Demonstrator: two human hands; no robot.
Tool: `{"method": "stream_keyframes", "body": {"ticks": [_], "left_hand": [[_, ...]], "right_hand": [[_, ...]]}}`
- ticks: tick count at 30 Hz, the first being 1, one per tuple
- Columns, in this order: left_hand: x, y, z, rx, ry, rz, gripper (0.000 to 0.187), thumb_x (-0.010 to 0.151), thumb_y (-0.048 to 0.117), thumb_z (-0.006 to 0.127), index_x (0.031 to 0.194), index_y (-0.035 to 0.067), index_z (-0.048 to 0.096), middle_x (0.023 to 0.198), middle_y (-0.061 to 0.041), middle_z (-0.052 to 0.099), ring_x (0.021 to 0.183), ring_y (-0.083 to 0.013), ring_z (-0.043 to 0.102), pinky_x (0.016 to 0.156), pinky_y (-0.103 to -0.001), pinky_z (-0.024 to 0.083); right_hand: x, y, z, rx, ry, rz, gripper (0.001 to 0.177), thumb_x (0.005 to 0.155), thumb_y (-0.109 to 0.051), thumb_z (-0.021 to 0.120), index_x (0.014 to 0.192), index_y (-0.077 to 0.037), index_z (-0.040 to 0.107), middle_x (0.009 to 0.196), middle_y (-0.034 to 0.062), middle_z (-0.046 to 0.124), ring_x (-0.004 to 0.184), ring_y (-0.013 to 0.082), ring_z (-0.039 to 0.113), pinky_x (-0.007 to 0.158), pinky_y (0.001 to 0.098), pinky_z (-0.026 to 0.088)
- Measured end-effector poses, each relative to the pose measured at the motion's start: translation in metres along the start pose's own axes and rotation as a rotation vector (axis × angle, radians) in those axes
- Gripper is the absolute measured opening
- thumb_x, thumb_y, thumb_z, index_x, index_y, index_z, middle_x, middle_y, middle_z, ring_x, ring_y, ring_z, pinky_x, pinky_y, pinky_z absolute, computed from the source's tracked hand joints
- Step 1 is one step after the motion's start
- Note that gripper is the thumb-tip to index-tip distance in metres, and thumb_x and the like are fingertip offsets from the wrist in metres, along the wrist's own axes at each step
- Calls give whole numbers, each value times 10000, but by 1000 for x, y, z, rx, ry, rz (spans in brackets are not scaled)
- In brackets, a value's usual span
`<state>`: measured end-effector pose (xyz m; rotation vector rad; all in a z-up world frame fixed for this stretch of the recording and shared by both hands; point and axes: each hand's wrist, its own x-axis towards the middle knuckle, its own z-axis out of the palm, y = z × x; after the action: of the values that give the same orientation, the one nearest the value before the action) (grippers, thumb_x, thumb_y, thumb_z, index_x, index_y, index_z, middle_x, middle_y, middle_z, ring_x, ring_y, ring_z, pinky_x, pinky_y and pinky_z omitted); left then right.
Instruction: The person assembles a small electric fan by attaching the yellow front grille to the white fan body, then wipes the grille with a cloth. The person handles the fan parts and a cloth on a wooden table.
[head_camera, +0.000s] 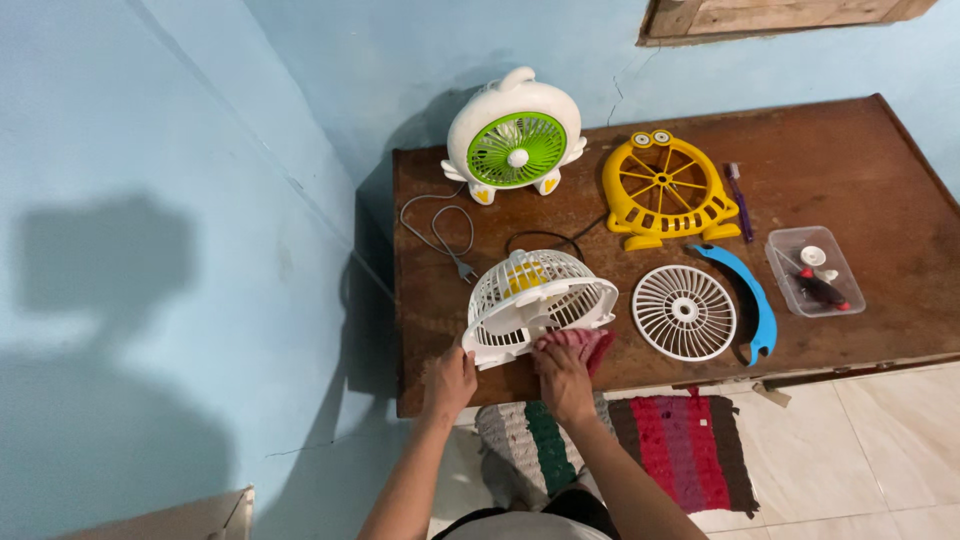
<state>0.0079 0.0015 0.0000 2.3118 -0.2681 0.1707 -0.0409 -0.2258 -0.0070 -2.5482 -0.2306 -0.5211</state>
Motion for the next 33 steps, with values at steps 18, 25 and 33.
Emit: {"method": "stream_keyframes", "body": {"ticks": [18,25,33], "left_hand": [[4,6,-15,-58,-62,16,205,947,143,622,1129,49,615,870,-239,702,808,-463,676,660,-561,520],[19,-11,-20,86,-93,7,173,959,209,650,959,36,640,845,-241,704,797,-473,667,686,-576,521],[28,-18,-25,47,-84,15,168,930,193,642,981,33,652,819,-247,696,753,-481,657,628,-594,501]], "right_hand": [[-25,56,-14,-41,181,301,333,816,-39,627,1134,-100,702,1185,149,688,1103,372,621,986,443,511],[-26,7,8,49,22,113,454,828,-1,610,1278,-47,644,1219,213,658,1092,425,598,957,486,500],[-41,18,-10,201,8,388,358,801,-28,620,1147,-71,702,1109,166,698,1093,379,638,956,455,531]]}}
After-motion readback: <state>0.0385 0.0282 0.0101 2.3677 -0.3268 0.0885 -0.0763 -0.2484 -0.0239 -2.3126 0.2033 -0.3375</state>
